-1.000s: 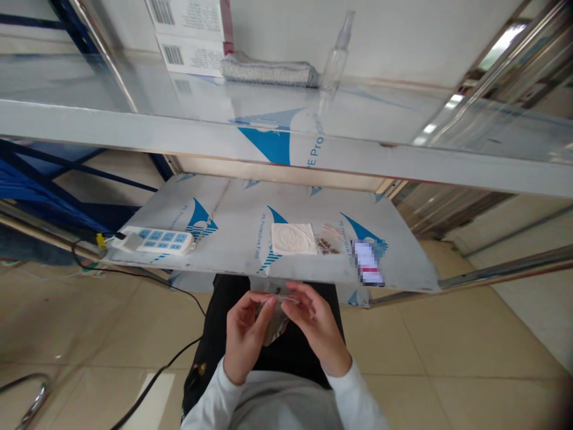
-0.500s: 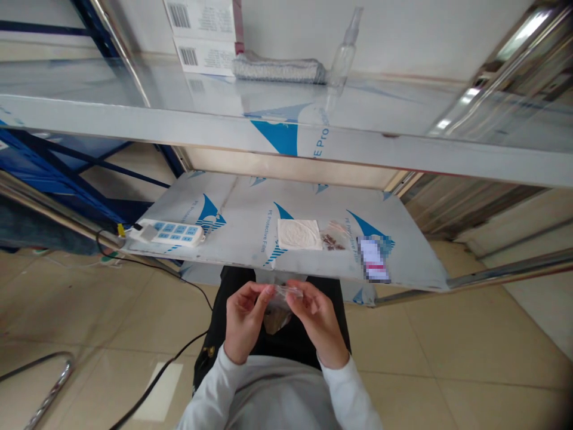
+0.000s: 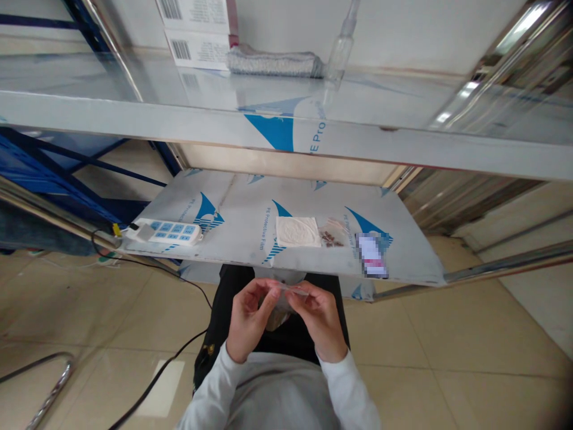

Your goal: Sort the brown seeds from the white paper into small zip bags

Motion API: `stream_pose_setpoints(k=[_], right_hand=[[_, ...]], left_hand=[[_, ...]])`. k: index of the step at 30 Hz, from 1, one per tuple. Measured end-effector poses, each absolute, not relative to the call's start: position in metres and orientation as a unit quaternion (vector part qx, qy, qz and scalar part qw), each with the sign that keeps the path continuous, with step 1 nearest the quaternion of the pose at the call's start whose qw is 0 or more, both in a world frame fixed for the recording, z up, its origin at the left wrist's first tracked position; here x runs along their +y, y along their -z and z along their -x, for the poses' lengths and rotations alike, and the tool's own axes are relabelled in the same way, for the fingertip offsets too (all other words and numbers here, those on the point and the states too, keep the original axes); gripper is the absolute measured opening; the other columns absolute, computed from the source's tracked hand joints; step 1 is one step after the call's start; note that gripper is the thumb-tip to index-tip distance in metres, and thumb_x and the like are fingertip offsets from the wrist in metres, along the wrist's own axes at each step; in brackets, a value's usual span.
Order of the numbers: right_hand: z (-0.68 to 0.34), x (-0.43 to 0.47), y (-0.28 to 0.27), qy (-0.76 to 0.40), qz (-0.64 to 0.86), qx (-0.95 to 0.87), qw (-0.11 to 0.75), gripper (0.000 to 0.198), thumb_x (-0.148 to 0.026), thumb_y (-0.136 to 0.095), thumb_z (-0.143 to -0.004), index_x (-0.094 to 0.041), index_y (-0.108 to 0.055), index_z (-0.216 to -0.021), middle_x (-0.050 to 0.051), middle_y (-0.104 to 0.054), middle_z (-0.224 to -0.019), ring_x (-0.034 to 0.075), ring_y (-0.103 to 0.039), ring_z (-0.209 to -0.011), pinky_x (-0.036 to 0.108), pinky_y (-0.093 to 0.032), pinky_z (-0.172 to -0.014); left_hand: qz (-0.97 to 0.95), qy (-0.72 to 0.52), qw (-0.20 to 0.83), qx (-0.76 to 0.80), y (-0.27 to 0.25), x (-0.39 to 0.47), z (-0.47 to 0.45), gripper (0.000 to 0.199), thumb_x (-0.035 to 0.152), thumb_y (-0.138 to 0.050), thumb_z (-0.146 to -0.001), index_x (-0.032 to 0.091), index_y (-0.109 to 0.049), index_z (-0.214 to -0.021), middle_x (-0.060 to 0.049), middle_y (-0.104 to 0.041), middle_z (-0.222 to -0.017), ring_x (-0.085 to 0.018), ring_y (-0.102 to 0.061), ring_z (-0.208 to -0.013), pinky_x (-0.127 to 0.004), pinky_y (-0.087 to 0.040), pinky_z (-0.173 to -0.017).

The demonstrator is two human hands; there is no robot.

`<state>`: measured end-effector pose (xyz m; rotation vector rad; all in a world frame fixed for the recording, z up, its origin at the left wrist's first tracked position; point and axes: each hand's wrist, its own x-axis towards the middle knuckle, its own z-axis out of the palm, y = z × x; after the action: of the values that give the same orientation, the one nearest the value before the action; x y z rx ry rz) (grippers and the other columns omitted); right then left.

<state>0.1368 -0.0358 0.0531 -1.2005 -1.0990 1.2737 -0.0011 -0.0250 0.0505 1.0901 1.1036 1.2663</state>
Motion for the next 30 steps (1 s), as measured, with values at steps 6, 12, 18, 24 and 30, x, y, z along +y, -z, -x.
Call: stream_pose_setpoints(k=[6,12,18,24,30], right_hand=[[-0.135,-0.034,-0.056,-0.551,0.494,-0.429,0.518,0.021,-0.036,-0.069,-0.077,-0.017,-0.073,-0.085,0.006,-0.073,-0.084,0.022,-0.066,-0.084,0.033,-0.051,-0.077],[-0.129,-0.036,-0.054,-0.529,0.500,-0.391,0.564,0.016,-0.033,-0.069,-0.078,-0.018,-0.072,-0.083,0.005,-0.072,-0.082,0.021,-0.065,-0.082,0.033,-0.051,-0.077],[-0.132,-0.036,-0.055,-0.523,0.492,-0.419,0.556,0.015,-0.032,-0.068,-0.079,-0.018,-0.072,-0.081,0.005,-0.070,-0.080,0.020,-0.064,-0.080,0.032,-0.051,-0.075],[-0.129,-0.038,-0.051,-0.575,0.477,-0.373,0.551,0.022,-0.039,-0.065,-0.080,-0.018,-0.072,-0.083,0.005,-0.071,-0.078,0.019,-0.064,-0.074,0.032,-0.050,-0.072],[-0.131,-0.042,-0.043,-0.505,0.513,-0.328,0.612,0.022,-0.035,-0.073,-0.072,-0.018,-0.060,-0.068,-0.001,-0.061,-0.066,0.013,-0.055,-0.063,0.025,-0.045,-0.061]], left_hand=[[-0.462,-0.524,0.541,0.468,-0.051,-0.025,-0.001,0.017,0.030,-0.067,-0.079,0.014,-0.069,-0.080,-0.007,-0.072,-0.080,-0.017,-0.065,-0.077,-0.027,-0.051,-0.074],[-0.472,-0.538,0.509,0.477,-0.055,-0.027,-0.006,0.016,0.030,-0.067,-0.079,0.014,-0.068,-0.080,-0.005,-0.069,-0.075,-0.015,-0.061,-0.072,-0.024,-0.049,-0.068],[-0.456,-0.529,0.547,0.462,-0.051,-0.025,-0.008,0.017,0.030,-0.067,-0.079,0.015,-0.067,-0.085,-0.005,-0.070,-0.081,-0.015,-0.064,-0.076,-0.025,-0.051,-0.071],[-0.485,-0.525,0.508,0.480,-0.051,-0.025,-0.006,0.018,0.031,-0.066,-0.080,0.013,-0.069,-0.078,-0.006,-0.071,-0.073,-0.016,-0.064,-0.070,-0.026,-0.052,-0.067],[-0.480,-0.520,0.512,0.487,-0.048,-0.028,-0.010,0.019,0.032,-0.068,-0.078,0.013,-0.067,-0.078,-0.005,-0.069,-0.072,-0.015,-0.063,-0.068,-0.023,-0.050,-0.064]])
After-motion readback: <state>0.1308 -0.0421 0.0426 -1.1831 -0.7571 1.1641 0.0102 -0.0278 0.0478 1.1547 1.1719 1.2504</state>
